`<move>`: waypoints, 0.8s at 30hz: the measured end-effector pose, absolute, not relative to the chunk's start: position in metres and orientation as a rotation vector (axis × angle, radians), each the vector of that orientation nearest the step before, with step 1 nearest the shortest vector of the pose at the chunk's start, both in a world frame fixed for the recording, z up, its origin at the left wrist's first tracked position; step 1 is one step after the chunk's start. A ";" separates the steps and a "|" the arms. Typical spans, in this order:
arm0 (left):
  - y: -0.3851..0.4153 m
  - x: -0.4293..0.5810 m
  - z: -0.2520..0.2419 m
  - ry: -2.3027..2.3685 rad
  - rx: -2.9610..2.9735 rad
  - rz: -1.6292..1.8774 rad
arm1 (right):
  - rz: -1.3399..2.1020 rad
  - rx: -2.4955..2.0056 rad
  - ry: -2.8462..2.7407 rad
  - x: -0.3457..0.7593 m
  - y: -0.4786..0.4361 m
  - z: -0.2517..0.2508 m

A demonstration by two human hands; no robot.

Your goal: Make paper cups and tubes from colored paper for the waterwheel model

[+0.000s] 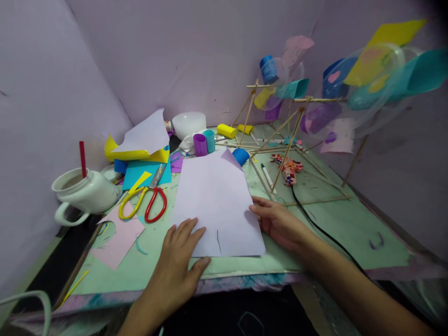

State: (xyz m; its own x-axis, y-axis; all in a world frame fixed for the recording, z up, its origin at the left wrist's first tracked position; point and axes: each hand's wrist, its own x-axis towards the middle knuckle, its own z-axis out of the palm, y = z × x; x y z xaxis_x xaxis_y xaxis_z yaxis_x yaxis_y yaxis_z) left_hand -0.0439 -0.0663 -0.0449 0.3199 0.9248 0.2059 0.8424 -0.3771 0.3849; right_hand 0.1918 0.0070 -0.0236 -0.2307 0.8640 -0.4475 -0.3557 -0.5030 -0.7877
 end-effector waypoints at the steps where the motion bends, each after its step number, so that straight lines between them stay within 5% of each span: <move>1: -0.061 -0.047 -0.039 1.646 2.266 0.668 | 1.843 -1.202 -0.736 0.190 0.018 -0.022; 7: 0.002 -0.064 -0.003 2.028 1.518 0.903 | 1.865 -1.345 -0.817 0.180 0.062 -0.024; 24: 0.052 -0.066 0.025 1.334 0.637 1.029 | 1.942 -0.960 -1.094 0.189 0.085 0.038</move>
State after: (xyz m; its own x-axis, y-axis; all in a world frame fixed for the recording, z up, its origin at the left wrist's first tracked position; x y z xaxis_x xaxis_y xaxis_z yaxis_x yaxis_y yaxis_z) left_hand -0.0664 0.0521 0.0252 -0.0750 0.8779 -0.4730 -0.2349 0.4454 0.8640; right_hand 0.1886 0.0847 0.0381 -0.4804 0.8376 -0.2600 -0.2114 -0.3984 -0.8925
